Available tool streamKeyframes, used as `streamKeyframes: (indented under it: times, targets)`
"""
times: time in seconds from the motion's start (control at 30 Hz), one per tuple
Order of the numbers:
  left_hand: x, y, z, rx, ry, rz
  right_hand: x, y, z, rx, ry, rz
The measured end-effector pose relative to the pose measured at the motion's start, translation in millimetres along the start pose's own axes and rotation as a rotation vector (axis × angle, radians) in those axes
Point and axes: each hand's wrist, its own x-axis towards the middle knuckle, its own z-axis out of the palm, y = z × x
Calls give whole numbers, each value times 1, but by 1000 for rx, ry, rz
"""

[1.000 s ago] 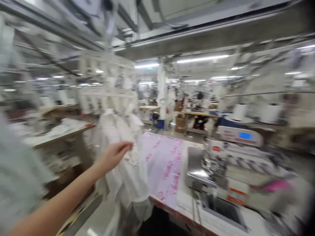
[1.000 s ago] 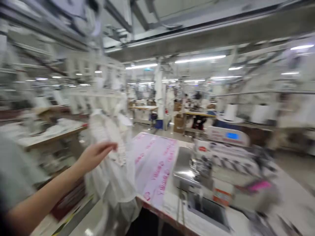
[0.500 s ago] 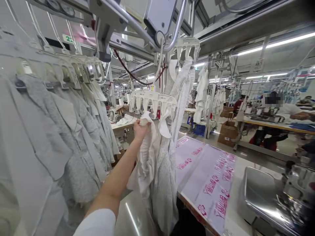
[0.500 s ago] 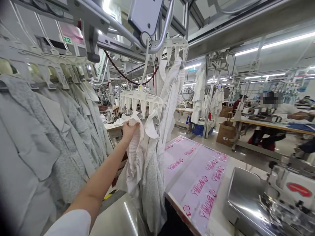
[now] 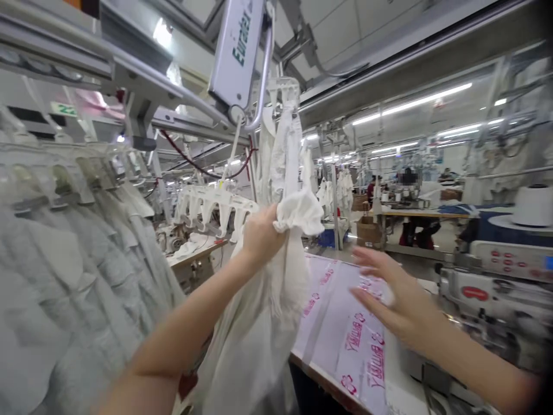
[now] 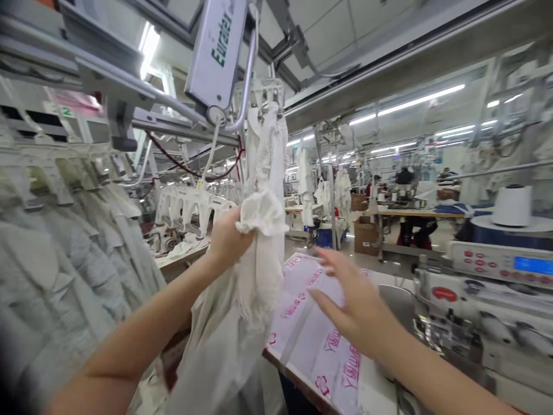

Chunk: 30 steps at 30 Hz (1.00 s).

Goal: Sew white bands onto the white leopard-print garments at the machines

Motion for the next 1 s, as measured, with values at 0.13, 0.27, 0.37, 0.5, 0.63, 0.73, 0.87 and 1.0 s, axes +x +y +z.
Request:
streamKeyframes:
  times: [0.13, 0.27, 0.37, 0.5, 0.63, 0.73, 0.87, 1.0]
  targets:
    - [-19, 31, 23, -102, -108, 41, 59, -14, 31, 154, 254, -10]
    - [-32, 47, 26, -332, -294, -7, 66, 6, 32, 504, 227, 183]
    - [-41, 47, 24, -630, -455, -51, 51, 28, 9, 515, 172, 335]
    - [-56, 38, 39, -823, -489, -20, 26, 46, -32, 187, 107, 331]
    - [-66, 31, 66, -902, -636, -64, 10, 54, -55, 17, -63, 409]
    - [-67, 27, 89, -1016, -857, -169, 8, 58, -59, -127, -134, 473]
    - [-61, 25, 131, -910, -793, -147, 26, 68, -49, -341, -131, 485]
    - [-60, 35, 183, -1019, -431, -402, 51, 78, -22, -265, -28, 590]
